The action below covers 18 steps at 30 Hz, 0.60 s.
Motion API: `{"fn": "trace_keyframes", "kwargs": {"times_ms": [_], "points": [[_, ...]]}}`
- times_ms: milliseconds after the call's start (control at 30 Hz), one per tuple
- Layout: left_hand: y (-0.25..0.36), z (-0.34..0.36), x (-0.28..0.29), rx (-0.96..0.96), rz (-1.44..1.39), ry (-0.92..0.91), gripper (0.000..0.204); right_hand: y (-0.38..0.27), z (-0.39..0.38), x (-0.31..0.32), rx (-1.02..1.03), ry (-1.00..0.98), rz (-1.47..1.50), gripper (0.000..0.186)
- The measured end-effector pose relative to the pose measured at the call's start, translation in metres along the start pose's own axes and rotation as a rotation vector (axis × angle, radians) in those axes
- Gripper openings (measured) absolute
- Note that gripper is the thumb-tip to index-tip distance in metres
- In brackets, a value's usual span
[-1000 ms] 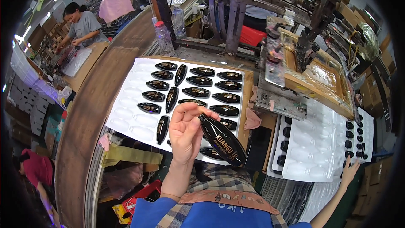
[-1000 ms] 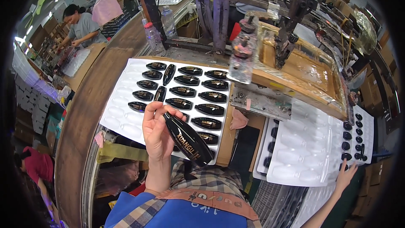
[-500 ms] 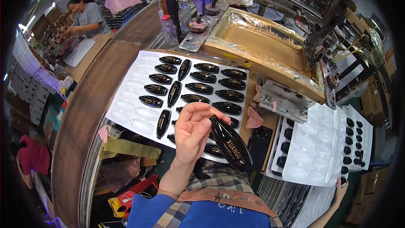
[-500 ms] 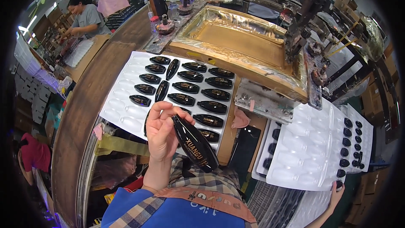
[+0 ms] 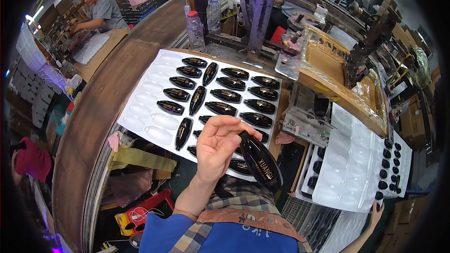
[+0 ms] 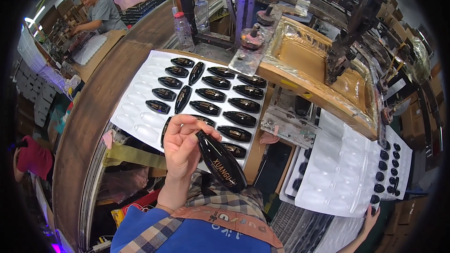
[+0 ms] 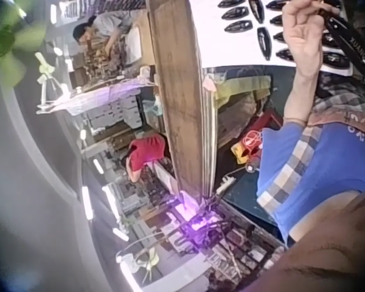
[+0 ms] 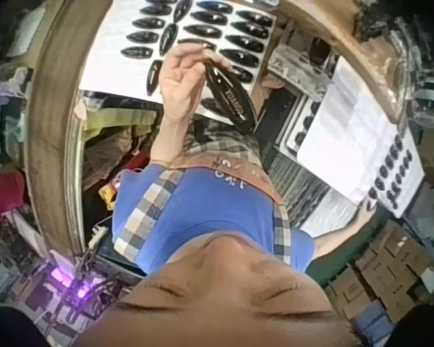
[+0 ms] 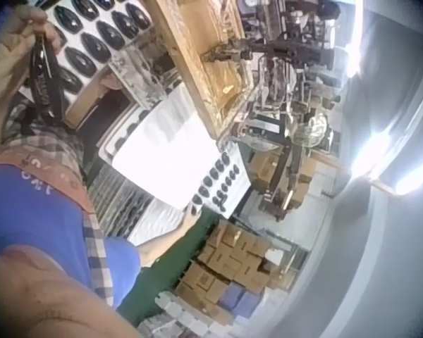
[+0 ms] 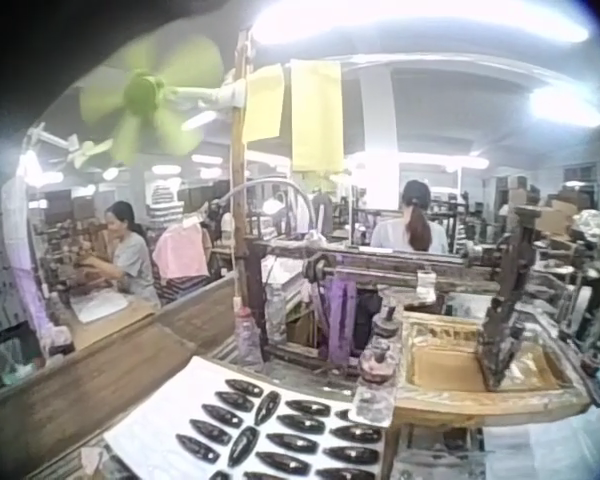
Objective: The worker places black hair clips into a tray and uses a manual screen-printing machine to apply gold logos to them.
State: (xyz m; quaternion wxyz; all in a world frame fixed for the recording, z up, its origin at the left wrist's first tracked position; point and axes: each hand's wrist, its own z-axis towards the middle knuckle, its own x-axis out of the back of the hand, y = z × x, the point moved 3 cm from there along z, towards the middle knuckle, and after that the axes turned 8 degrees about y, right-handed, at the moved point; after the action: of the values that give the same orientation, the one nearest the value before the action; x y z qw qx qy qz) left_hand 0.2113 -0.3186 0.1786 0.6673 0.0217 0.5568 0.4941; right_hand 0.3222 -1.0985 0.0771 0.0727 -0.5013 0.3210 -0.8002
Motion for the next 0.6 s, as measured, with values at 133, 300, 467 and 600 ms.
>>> {"fn": "trace_keyframes", "kwargs": {"times_ms": [133, 300, 467, 600], "points": [[0.001, -0.002, 0.002, -0.005, 0.007, -0.004, 0.027, -0.026, -0.012, -0.001, -0.025, 0.015, -0.046, 0.066], [0.002, -0.003, 0.004, -0.007, -0.004, -0.013, 0.026, -0.012, -0.006, 0.006, -0.032, 0.062, -0.127, 0.061], [0.004, -0.004, 0.006, -0.013, -0.003, -0.012, 0.026, -0.01, -0.004, 0.006, -0.017, 0.103, -0.198, 0.06], [0.004, -0.004, 0.007, -0.012, -0.012, -0.012, 0.026, -0.025, -0.007, 0.01, 0.003, 0.098, -0.138, 0.056]]}}
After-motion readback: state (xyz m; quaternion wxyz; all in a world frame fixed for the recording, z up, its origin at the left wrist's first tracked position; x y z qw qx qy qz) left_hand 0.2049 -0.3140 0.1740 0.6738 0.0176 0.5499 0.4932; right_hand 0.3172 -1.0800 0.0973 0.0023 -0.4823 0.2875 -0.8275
